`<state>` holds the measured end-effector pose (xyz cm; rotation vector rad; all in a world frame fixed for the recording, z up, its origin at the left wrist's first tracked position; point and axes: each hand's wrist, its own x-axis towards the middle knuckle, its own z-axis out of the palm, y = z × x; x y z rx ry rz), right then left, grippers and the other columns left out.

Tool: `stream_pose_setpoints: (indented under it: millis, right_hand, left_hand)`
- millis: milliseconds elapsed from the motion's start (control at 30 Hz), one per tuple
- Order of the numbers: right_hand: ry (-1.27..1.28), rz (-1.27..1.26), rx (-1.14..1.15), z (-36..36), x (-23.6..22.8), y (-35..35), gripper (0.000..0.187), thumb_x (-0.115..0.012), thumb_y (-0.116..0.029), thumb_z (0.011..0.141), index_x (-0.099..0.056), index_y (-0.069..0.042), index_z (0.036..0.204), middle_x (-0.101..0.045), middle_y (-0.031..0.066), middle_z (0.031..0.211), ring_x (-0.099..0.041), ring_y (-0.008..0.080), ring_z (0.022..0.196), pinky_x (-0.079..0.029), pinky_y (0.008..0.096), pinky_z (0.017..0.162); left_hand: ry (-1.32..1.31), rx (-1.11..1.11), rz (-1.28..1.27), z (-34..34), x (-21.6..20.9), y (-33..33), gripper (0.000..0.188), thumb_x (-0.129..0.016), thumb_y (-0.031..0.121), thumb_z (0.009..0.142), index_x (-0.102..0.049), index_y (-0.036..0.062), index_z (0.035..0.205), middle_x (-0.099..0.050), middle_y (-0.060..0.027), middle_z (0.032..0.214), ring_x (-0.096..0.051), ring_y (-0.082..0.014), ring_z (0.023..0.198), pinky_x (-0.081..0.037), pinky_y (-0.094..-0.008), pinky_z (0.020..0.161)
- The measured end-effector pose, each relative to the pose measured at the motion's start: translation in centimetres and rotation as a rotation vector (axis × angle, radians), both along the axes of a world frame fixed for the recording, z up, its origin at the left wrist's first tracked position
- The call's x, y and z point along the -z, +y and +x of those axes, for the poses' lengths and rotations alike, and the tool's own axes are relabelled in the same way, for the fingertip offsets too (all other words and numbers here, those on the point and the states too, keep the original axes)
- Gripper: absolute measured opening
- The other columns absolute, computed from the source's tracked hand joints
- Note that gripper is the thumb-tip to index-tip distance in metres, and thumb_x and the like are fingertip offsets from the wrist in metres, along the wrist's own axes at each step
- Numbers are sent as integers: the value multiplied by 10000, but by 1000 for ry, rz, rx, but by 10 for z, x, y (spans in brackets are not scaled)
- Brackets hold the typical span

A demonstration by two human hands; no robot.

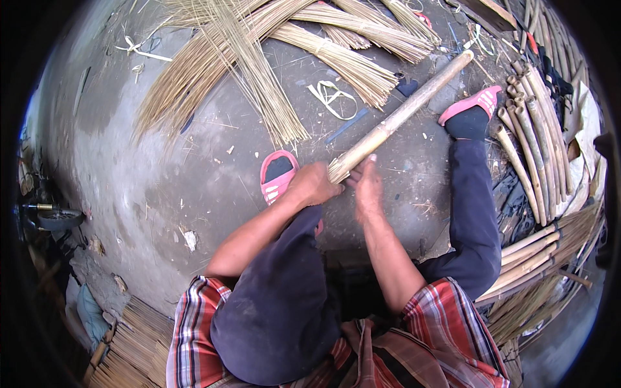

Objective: The person sits on the floor and assembles a broom by inserting a bundle of straw into a wooden handle, then secures it with a knife and a rubber band. The person repeats the process with another bundle.

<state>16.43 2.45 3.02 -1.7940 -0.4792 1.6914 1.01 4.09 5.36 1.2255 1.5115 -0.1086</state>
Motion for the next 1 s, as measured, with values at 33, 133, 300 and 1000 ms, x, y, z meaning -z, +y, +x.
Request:
stream_pose_setpoints:
  millis: [33, 133, 300, 1000]
  right_hand:
    - [60, -53, -22, -3, 0, -4, 789, -260, -602, 1152, -542, 65, 1467, -636, 205, 1419, -609, 284, 1310, -476, 430, 1096]
    - [50, -21, -58, -16, -2, -21, 803, -271, -610, 1149, -509, 68, 1508, -621, 205, 1439, -582, 286, 1348, -444, 421, 1133]
    - [151, -73, 187, -14, 9, -10, 955, -156, -743, 1088, -457, 42, 1542, -618, 205, 1451, -576, 324, 1359, -403, 469, 1197]
    - [463, -9, -29, -1, 34, -25, 642, -539, -613, 1077, -610, -66, 1407, -714, 89, 1332, -667, 195, 1137, -548, 394, 906]
  left_hand:
    - [-12, -14, 14, 1, 0, 0, 509, -852, 353, 800, -763, -59, 1085, -746, -326, 974, -755, -451, 962, -575, -511, 863]
    - [7, -38, 28, 1, 1, 0, 484, -844, 324, 797, -764, -43, 1101, -749, -322, 954, -758, -448, 926, -574, -503, 826]
    - [-35, -14, 11, -1, 7, 0, 507, -833, 343, 782, -757, -37, 1109, -752, -311, 948, -757, -446, 928, -576, -497, 828]
    - [-335, -211, -196, -5, 14, -2, 275, -796, 222, 840, -716, -17, 950, -681, -63, 721, -643, -172, 620, -508, -338, 580]
